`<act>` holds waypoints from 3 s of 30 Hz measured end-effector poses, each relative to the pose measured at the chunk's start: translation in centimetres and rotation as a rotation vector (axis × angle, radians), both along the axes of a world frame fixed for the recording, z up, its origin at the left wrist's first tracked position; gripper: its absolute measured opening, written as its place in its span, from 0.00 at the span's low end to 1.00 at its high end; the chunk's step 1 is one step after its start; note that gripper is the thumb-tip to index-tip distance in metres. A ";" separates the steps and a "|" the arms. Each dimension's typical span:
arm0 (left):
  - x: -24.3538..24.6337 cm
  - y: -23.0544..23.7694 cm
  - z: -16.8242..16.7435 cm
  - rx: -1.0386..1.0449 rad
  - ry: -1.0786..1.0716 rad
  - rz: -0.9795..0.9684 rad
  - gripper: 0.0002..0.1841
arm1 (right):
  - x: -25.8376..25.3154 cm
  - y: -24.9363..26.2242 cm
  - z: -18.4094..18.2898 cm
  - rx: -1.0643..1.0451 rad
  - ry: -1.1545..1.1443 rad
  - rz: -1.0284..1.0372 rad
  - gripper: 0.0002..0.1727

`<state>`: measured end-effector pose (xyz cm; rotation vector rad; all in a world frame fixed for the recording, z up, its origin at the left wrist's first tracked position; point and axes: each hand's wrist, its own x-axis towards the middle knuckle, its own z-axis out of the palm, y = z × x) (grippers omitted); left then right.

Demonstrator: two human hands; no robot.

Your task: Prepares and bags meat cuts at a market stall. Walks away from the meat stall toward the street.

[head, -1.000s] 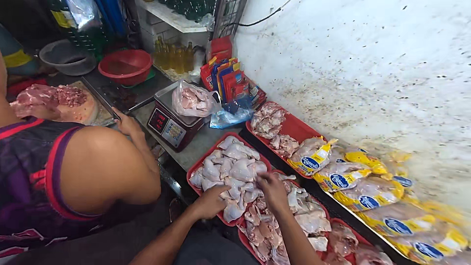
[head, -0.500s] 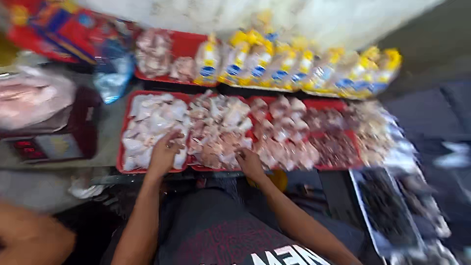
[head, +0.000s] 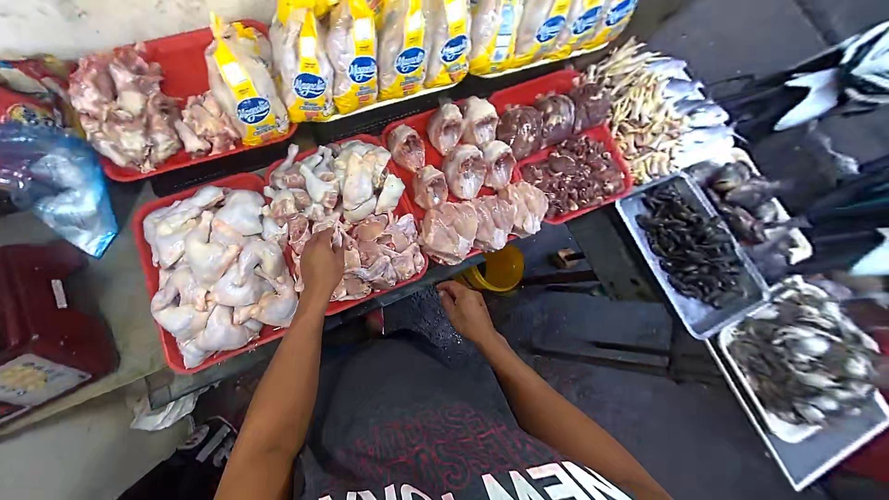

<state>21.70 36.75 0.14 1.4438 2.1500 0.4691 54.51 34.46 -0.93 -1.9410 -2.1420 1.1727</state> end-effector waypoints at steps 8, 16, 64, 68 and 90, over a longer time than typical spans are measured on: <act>5.3 9.0 -3.9 -0.256 0.108 -0.328 0.33 | -1.9 0.9 0.6 -0.001 0.066 0.034 0.21; 5.1 9.8 -3.1 -0.312 0.038 -0.290 0.23 | -3.5 3.9 1.1 -0.005 0.055 0.075 0.20; -8.3 -8.9 4.8 0.418 -1.389 -0.150 0.07 | -20.8 3.3 8.7 -0.367 0.893 -0.011 0.17; -10.9 -14.1 5.0 0.783 -1.480 0.194 0.08 | -29.9 2.0 15.1 -0.316 0.646 0.658 0.23; -48.0 -24.3 18.8 0.845 -0.621 1.332 0.36 | -76.1 -4.6 20.3 -0.338 1.070 0.670 0.16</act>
